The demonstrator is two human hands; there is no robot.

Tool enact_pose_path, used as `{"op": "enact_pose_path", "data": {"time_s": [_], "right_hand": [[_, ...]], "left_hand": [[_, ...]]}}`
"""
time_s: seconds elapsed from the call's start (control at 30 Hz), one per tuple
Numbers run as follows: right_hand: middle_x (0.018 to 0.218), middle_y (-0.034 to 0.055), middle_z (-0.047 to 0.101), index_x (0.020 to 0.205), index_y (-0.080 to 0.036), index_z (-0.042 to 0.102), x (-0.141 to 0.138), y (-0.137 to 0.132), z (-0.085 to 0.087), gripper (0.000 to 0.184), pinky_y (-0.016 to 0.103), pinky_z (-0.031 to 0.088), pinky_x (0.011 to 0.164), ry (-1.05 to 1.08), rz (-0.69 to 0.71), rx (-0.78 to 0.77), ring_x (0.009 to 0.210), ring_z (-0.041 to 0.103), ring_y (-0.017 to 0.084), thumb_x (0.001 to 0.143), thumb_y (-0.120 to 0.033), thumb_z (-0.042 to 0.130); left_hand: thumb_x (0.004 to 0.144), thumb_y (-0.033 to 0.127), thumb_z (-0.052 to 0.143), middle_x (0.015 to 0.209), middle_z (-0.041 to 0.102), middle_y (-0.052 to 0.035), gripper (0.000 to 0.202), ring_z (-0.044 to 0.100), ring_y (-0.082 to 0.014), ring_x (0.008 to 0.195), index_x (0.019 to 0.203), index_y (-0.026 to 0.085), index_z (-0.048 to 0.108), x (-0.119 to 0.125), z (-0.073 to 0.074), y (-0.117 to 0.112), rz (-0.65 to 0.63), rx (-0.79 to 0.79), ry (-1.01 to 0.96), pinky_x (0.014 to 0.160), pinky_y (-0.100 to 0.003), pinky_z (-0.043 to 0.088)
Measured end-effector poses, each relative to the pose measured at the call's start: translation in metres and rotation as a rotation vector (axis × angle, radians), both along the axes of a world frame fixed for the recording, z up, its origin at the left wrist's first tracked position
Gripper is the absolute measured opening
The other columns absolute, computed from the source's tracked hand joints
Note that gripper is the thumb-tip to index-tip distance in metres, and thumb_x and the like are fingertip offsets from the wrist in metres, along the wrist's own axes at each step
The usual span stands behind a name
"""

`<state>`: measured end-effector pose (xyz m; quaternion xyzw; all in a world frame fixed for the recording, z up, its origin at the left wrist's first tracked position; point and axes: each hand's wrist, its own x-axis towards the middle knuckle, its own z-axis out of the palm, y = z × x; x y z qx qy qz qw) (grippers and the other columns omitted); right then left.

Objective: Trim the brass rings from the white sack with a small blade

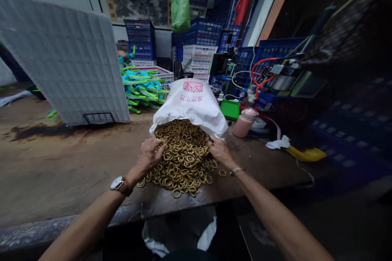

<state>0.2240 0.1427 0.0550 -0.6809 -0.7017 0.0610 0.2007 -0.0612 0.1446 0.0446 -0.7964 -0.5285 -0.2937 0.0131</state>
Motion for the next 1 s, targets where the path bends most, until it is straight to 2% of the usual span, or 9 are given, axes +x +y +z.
{"op": "enact_pose_path", "data": {"time_s": [0.2, 0.33, 0.47, 0.6, 0.67, 0.73, 0.83, 0.9, 1.0], "right_hand": [[0.071, 0.0078, 0.064, 0.08, -0.015, 0.06, 0.061, -0.064, -0.043, 0.029, 0.023, 0.038, 0.058, 0.077, -0.175, -0.029, 0.063, 0.057, 0.016, 0.078, -0.025, 0.033], [0.076, 0.0058, 0.065, 0.088, -0.018, 0.057, 0.073, -0.089, -0.07, 0.025, 0.023, 0.037, 0.058, 0.132, -0.218, -0.131, 0.068, 0.059, 0.017, 0.078, -0.032, 0.039], [0.087, 0.0067, 0.064, 0.099, -0.02, 0.052, 0.059, -0.097, -0.072, 0.029, 0.024, 0.035, 0.059, 0.047, -0.293, -0.202, 0.077, 0.06, 0.019, 0.08, -0.039, 0.04], [0.092, 0.0058, 0.063, 0.097, -0.022, 0.051, 0.045, -0.097, -0.065, 0.029, 0.025, 0.033, 0.059, -0.056, -0.301, -0.221, 0.081, 0.059, 0.02, 0.083, -0.043, 0.038], [0.092, 0.0054, 0.062, 0.097, -0.022, 0.05, 0.043, -0.096, -0.064, 0.027, 0.025, 0.032, 0.058, -0.082, -0.305, -0.231, 0.08, 0.059, 0.019, 0.083, -0.042, 0.038], [0.094, 0.005, 0.061, 0.097, -0.022, 0.05, 0.043, -0.094, -0.064, 0.026, 0.025, 0.032, 0.058, -0.088, -0.302, -0.235, 0.081, 0.059, 0.018, 0.084, -0.041, 0.038], [0.094, 0.0047, 0.061, 0.099, -0.023, 0.05, 0.041, -0.092, -0.064, 0.024, 0.024, 0.032, 0.059, -0.082, -0.303, -0.241, 0.082, 0.059, 0.018, 0.084, -0.038, 0.038], [0.093, 0.0044, 0.061, 0.1, -0.023, 0.05, 0.04, -0.09, -0.064, 0.023, 0.024, 0.032, 0.059, -0.084, -0.297, -0.242, 0.082, 0.059, 0.017, 0.084, -0.034, 0.038], [0.091, 0.0049, 0.062, 0.096, -0.023, 0.053, 0.041, -0.089, -0.065, 0.021, 0.024, 0.032, 0.058, -0.096, -0.287, -0.24, 0.079, 0.059, 0.018, 0.083, -0.03, 0.039]], "left_hand": [[0.081, 0.028, 0.042, 0.08, 0.061, -0.0054, 0.019, 0.055, -0.0176, 0.078, 0.08, 0.017, 0.058, -0.008, -0.027, -0.007, 0.044, -0.004, -0.037, 0.073, -0.028, 0.042], [0.08, 0.025, 0.043, 0.08, 0.06, -0.0048, 0.017, 0.055, -0.0173, 0.074, 0.085, 0.017, 0.057, -0.003, -0.035, -0.002, 0.114, -0.018, -0.016, 0.067, -0.028, 0.042], [0.078, 0.028, 0.046, 0.093, 0.057, -0.0093, 0.022, 0.053, -0.0236, 0.087, 0.093, 0.018, 0.059, -0.002, -0.033, -0.003, 0.173, -0.013, 0.018, 0.072, -0.036, 0.041], [0.077, 0.032, 0.049, 0.1, 0.055, -0.0127, 0.025, 0.049, -0.0276, 0.095, 0.094, 0.016, 0.06, -0.003, -0.025, -0.013, 0.282, 0.131, -0.022, 0.078, -0.042, 0.04], [0.076, 0.031, 0.051, 0.097, 0.056, -0.012, 0.024, 0.05, -0.0263, 0.095, 0.092, 0.015, 0.059, 0.003, -0.02, -0.026, 0.22, 0.203, -0.126, 0.081, -0.041, 0.041], [0.077, 0.028, 0.051, 0.09, 0.059, -0.0093, 0.018, 0.053, -0.0227, 0.09, 0.088, 0.016, 0.059, 0.014, -0.018, -0.046, 0.065, 0.193, -0.268, 0.081, -0.038, 0.042], [0.077, 0.023, 0.051, 0.086, 0.062, -0.0058, 0.013, 0.057, -0.0189, 0.084, 0.088, 0.018, 0.058, 0.04, -0.019, -0.088, -0.129, 0.062, -0.424, 0.078, -0.032, 0.045], [0.078, 0.02, 0.05, 0.081, 0.063, -0.0045, 0.013, 0.059, -0.0164, 0.076, 0.088, 0.018, 0.058, 0.058, -0.024, -0.117, -0.235, -0.113, -0.482, 0.069, -0.027, 0.047], [0.078, 0.017, 0.048, 0.074, 0.063, -0.0031, 0.011, 0.059, -0.0144, 0.068, 0.082, 0.018, 0.059, 0.081, -0.036, -0.148, -0.315, -0.316, -0.559, 0.063, -0.024, 0.047]]}}
